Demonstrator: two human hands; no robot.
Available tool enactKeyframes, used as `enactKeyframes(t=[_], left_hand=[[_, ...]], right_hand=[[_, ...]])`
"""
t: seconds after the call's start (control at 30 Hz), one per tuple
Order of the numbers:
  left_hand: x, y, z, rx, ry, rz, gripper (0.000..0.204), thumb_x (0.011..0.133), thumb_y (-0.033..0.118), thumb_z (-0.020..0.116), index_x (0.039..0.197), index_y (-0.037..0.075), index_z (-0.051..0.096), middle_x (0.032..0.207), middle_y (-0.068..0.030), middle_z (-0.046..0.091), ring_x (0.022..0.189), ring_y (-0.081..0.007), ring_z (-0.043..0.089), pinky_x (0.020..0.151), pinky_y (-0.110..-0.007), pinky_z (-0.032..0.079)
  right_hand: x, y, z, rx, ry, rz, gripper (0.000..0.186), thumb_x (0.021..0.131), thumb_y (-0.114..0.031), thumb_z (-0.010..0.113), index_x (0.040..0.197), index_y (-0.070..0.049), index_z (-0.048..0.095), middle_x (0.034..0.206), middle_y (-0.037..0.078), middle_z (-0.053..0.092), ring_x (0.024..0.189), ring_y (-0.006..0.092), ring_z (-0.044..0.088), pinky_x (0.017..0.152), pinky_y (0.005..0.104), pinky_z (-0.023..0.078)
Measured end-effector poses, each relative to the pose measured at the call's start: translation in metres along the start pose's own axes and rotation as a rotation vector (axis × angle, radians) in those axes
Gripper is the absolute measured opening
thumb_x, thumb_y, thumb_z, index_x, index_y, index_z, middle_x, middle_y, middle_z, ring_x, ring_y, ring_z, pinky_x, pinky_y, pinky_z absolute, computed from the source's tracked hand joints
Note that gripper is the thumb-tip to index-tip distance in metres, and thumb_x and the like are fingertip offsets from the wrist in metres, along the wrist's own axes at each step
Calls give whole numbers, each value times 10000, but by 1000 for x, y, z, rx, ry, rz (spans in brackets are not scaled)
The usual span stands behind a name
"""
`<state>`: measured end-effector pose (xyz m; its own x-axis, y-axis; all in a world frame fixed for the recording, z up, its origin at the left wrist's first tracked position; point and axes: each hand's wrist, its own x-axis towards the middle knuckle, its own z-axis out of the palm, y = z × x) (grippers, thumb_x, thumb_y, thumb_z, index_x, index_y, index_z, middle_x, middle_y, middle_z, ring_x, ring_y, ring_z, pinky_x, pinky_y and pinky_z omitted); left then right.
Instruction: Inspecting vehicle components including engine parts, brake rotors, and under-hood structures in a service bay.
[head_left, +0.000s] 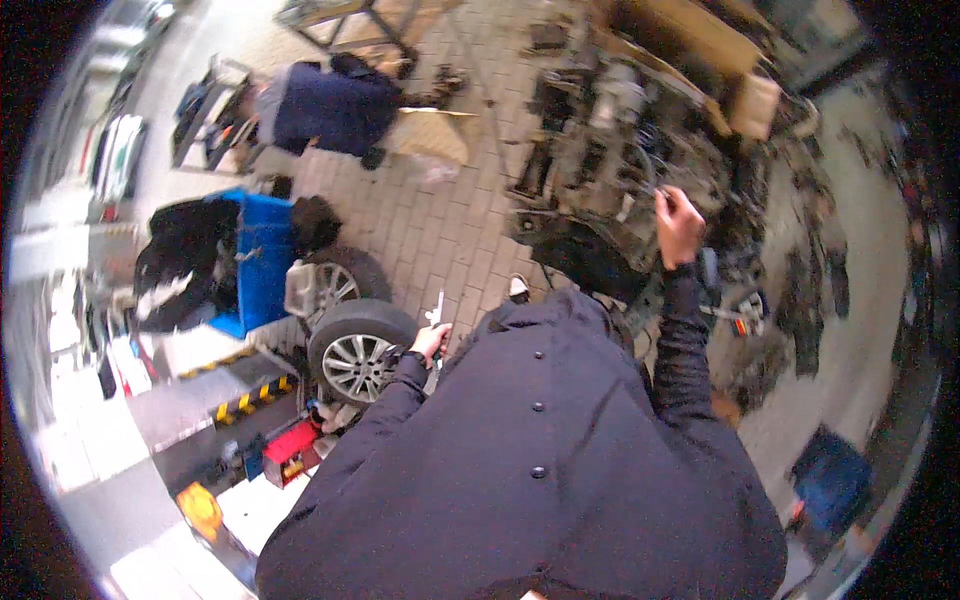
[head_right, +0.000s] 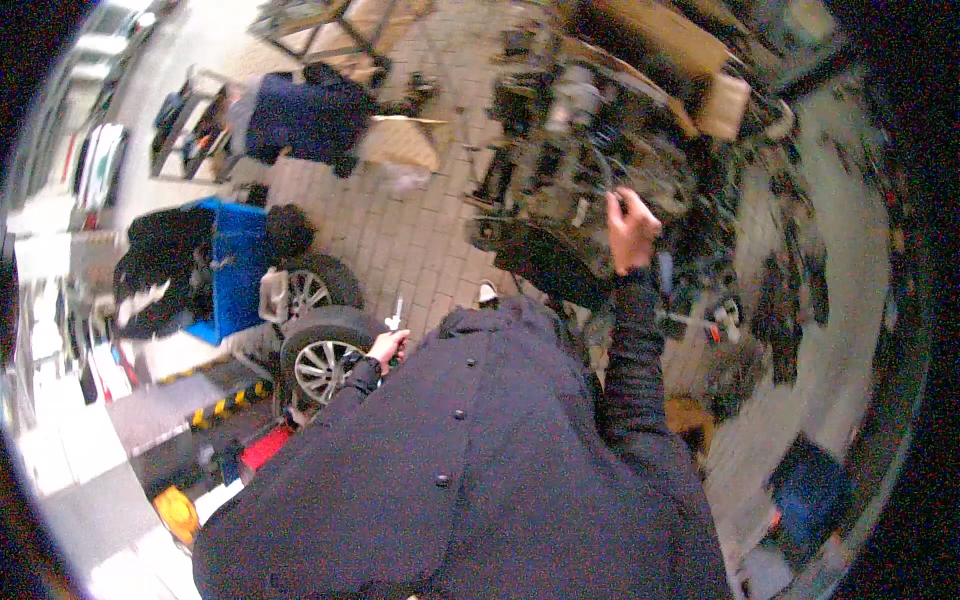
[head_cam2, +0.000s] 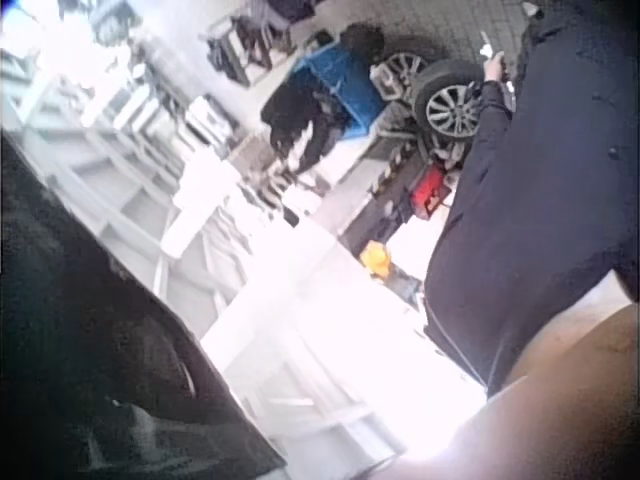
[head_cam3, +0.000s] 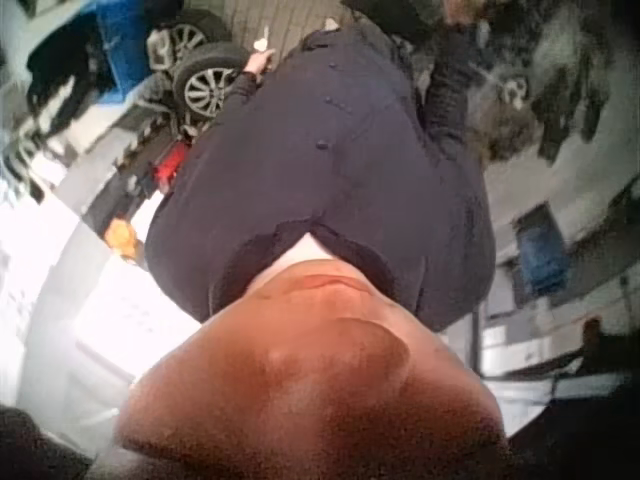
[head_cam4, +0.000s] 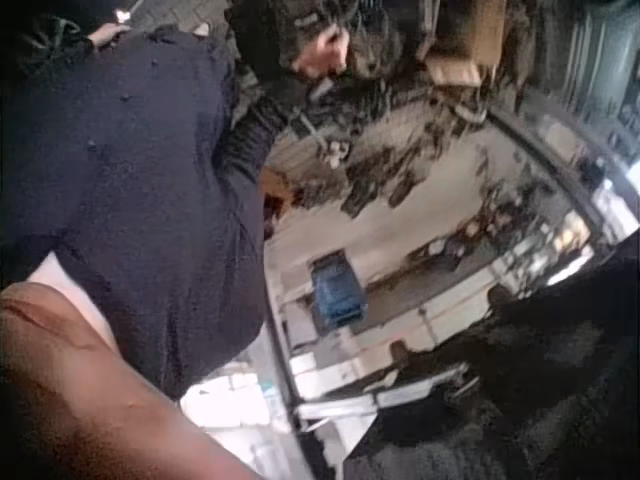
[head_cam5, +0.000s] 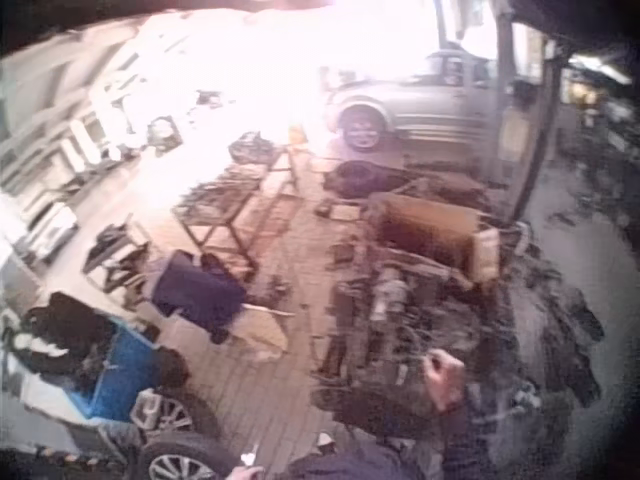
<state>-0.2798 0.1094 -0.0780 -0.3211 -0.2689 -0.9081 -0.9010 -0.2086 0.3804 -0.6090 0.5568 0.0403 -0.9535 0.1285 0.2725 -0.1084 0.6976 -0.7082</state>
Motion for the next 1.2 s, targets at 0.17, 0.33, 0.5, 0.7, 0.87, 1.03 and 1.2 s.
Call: enactKeyframes(t=[0.17,0.33,0.5,0.7,0.87,1.03,1.2], left_hand=[[17,-4,-4,25,-17,43,287,872,327,699,742,129,536,632,16,505,446,-109,454,404,-275,361],[17,-5,-7,87,-23,58,270,870,324,697,752,124,558,634,15,520,447,-115,465,422,-280,374],[13,2,-7,203,-12,92,267,868,319,696,754,121,558,633,13,517,455,-118,474,439,-280,379],[3,18,-4,221,-34,102,280,874,308,692,749,104,545,616,3,489,461,-124,472,433,-281,371],[-1,25,-1,228,-26,115,287,878,308,691,747,102,541,615,2,487,458,-126,470,426,-276,361],[2,20,-8,250,-41,113,286,882,307,689,745,104,541,610,4,490,453,-125,467,423,-275,361],[4,16,-8,251,-10,61,276,885,298,685,738,105,554,632,7,502,457,-117,459,431,-273,364]], right_hand=[[4,1,-8,18,-23,18,190,864,-207,698,959,-42,681,833,147,703,759,285,701,677,355,534],[0,14,-28,30,6,132,180,869,-202,696,939,-37,676,800,133,698,711,255,690,652,334,524],[-2,33,-21,74,62,206,202,868,-222,702,944,-36,682,803,137,701,701,260,692,646,342,527],[3,5,-8,21,27,62,221,865,-231,693,976,-41,676,843,154,705,758,289,700,684,370,541],[2,5,-3,7,16,22,219,861,-225,694,975,-40,673,848,158,702,770,286,697,674,371,535],[1,10,-17,57,105,98,196,865,-229,696,929,-45,674,795,128,701,718,275,695,652,361,532],[-3,27,-23,87,75,235,195,870,-230,690,925,-44,675,751,116,686,687,265,684,630,359,519]])
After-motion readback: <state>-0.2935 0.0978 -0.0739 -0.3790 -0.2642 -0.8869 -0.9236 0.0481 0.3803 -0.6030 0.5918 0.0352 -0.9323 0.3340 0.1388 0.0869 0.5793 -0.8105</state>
